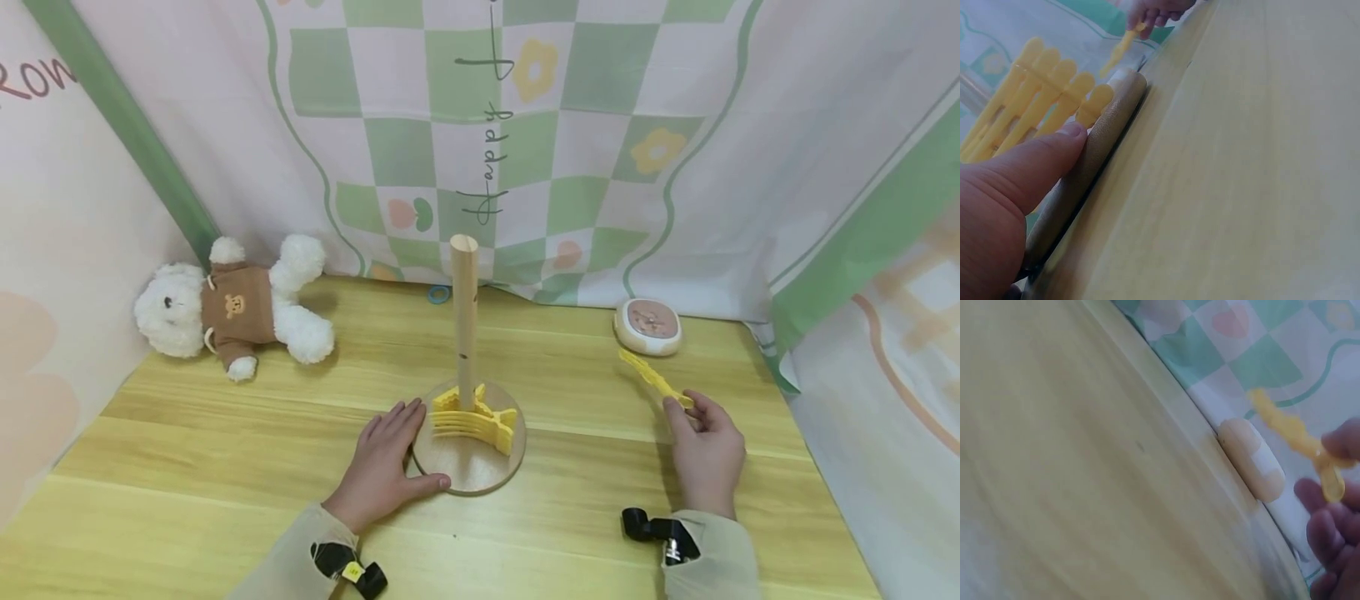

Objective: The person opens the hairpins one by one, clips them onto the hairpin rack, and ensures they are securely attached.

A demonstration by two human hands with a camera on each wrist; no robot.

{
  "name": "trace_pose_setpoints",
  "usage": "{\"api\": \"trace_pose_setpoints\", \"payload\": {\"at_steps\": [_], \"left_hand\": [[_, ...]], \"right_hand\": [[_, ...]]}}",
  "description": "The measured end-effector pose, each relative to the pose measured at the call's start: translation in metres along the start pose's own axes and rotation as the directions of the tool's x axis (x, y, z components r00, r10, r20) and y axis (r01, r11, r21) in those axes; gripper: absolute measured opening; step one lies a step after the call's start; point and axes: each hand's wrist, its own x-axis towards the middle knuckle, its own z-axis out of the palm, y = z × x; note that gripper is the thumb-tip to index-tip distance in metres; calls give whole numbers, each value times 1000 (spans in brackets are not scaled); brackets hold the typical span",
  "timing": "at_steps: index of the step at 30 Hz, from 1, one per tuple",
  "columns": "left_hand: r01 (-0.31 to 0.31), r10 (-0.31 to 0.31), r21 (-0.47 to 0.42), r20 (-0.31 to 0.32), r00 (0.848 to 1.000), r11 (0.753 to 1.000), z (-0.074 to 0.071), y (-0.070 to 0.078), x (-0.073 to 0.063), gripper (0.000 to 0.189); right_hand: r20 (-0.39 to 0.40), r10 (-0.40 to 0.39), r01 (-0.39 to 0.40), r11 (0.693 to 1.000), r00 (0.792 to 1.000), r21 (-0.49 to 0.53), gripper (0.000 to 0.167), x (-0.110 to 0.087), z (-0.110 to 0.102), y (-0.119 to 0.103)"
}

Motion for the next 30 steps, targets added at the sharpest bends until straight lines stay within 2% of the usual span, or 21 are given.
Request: {"api": "trace_pose_setpoints", "payload": {"at_steps": [3, 7, 15, 18, 24, 30], "left_hand": [[2, -2, 0, 2, 1000, 1000, 0, 0, 0, 112], [1, -1, -1, -1, 1000, 1000, 0, 0, 0, 112], [3, -3, -2, 3, 1000, 1000, 0, 0, 0, 112], [1, -1, -1, 2, 1000, 1000, 0, 0, 0, 112], [0, 0, 1, -1, 1000, 1000, 0, 0, 0, 112], [-1, 1, 0, 2, 1000, 1000, -2, 1, 0, 112]], "right_hand": [[17, -91, 90, 993, 996, 76, 35, -6, 4, -7], [43, -189, 182, 976, 981, 122, 21, -13, 8, -16], [115, -266, 257, 962, 957, 89, 29, -22, 10, -33], [177, -321, 308, 946, 930, 98, 31, -27, 11, -40], [268, -446, 430, 895, 854, 119, 31, -42, 12, -59], [325, -504, 493, 861, 800, 121, 30, -57, 12, -75]]}}
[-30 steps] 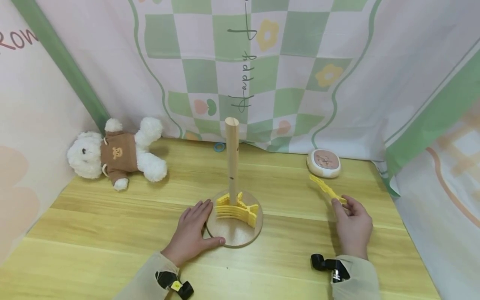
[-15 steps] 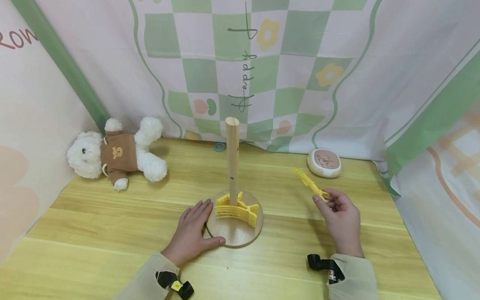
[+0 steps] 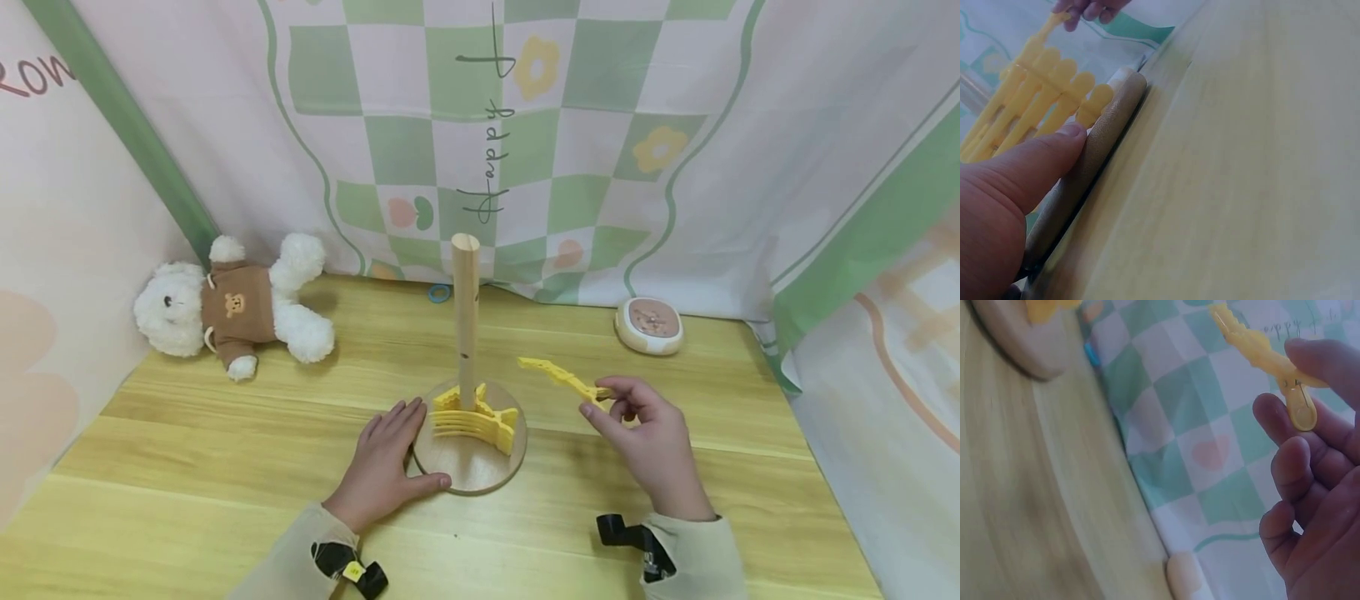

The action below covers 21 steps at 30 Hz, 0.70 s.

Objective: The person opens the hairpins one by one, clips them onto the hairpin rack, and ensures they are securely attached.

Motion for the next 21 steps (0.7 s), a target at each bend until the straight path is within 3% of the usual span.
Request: {"api": "trace_pose_setpoints", "payload": {"at_steps": [9, 21], "left_hand": [[5, -5, 3, 4, 1000, 1000, -1, 2, 0, 111], [3, -3, 3, 1, 1000, 1000, -2, 2, 0, 110]], "right_hand": [[113, -82, 84, 996, 990, -12, 25, -5, 8, -17], [196, -82, 88, 996, 977, -22, 26, -8, 17, -24]]}}
